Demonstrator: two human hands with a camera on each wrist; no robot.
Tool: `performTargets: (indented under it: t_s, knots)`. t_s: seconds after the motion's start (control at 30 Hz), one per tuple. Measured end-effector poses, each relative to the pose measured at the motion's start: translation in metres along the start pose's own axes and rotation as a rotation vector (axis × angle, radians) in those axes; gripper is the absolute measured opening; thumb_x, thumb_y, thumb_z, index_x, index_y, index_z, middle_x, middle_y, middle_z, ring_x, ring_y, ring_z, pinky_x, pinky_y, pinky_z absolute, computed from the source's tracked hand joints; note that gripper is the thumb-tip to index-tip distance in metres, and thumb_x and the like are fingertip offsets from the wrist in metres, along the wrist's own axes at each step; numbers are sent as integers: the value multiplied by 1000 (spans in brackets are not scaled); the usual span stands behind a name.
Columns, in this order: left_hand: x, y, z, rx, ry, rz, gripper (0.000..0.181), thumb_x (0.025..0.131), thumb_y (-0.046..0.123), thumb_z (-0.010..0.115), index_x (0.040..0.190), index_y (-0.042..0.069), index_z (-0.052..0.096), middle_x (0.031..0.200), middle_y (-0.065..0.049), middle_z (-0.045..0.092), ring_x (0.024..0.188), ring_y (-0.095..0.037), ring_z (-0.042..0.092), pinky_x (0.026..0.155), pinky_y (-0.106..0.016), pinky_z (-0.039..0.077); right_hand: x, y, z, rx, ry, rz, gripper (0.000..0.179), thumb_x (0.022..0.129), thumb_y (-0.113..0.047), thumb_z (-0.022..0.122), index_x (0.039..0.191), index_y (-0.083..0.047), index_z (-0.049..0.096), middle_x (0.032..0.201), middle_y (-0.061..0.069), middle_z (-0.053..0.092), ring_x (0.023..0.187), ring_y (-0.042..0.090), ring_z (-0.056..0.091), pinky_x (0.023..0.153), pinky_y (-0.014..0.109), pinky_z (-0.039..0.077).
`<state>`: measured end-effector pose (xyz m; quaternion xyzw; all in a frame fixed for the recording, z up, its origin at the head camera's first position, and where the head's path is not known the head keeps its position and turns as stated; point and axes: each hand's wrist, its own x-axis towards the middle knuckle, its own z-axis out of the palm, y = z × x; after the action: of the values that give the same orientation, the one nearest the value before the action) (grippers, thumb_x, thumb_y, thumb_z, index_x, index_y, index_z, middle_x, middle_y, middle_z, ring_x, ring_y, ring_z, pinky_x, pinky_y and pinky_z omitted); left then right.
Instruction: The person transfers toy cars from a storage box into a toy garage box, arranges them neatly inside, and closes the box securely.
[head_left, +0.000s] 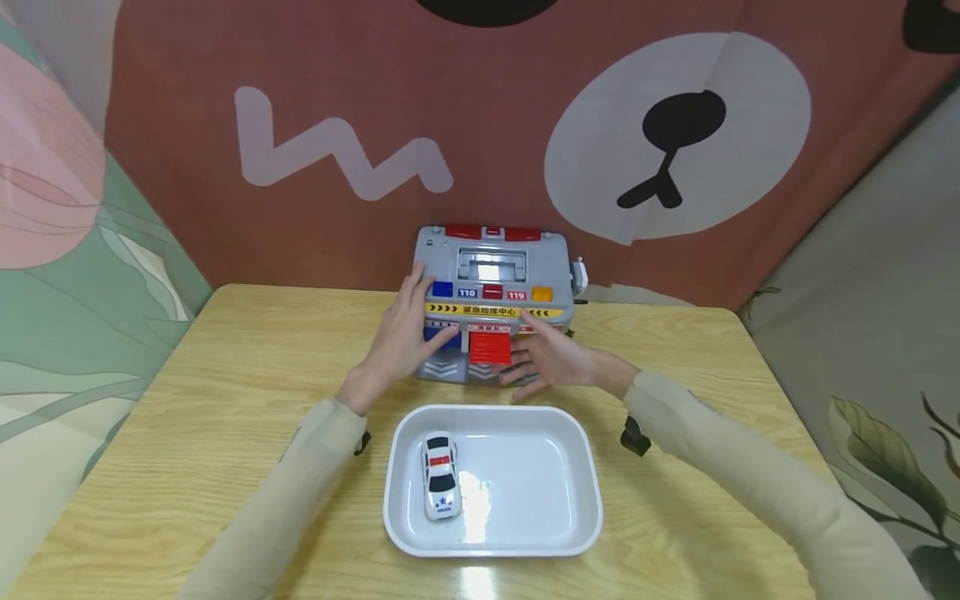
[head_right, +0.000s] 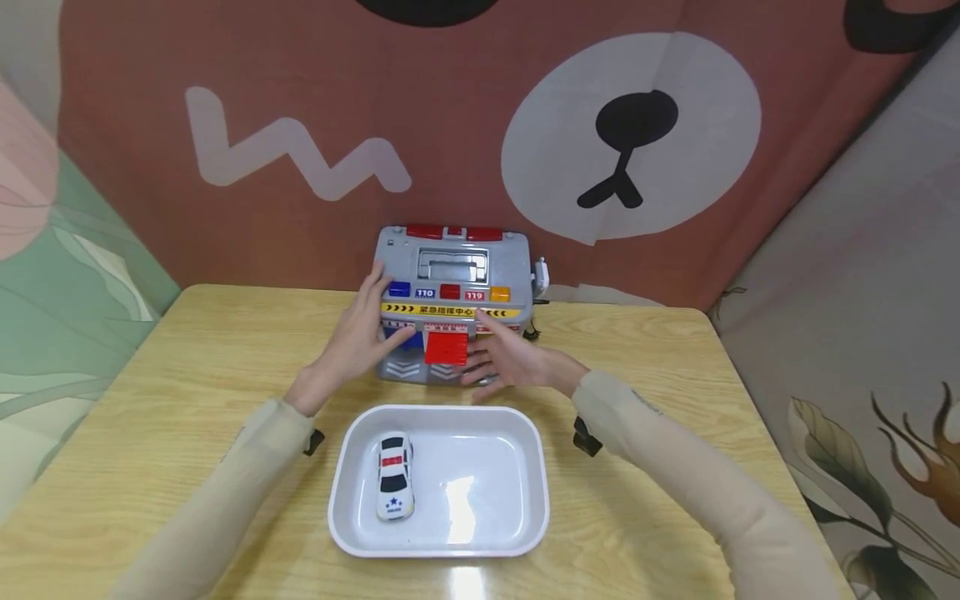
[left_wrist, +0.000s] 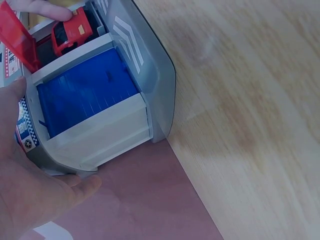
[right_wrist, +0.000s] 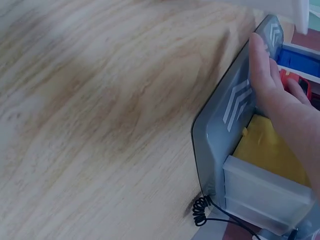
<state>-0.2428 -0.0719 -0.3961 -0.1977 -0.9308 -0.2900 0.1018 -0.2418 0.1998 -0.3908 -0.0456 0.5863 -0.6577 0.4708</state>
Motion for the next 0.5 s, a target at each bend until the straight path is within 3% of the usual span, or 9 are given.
performTargets:
  t_s: [0.3, 0.5]
  knots:
    - [0, 0, 0, 14, -4, -10, 88, 89, 49, 63, 154, 9, 19, 162, -1, -7, 146, -31, 6, 112, -53, 23, 2, 0, 5, -44, 106, 0, 94, 91, -74, 22, 148, 0, 25, 146, 25, 36, 130, 45, 37, 101, 59, 38]
    - [0, 1, 0, 9, -9, -7, 88, 89, 49, 64, 154, 8, 19, 162, -2, -6, 146, -31, 6, 112, -54, 23, 1, 0, 6, -53, 110, -2, 92, 92, -73, 22, 147, 1, 27, 144, 26, 37, 130, 45, 37, 102, 59, 37]
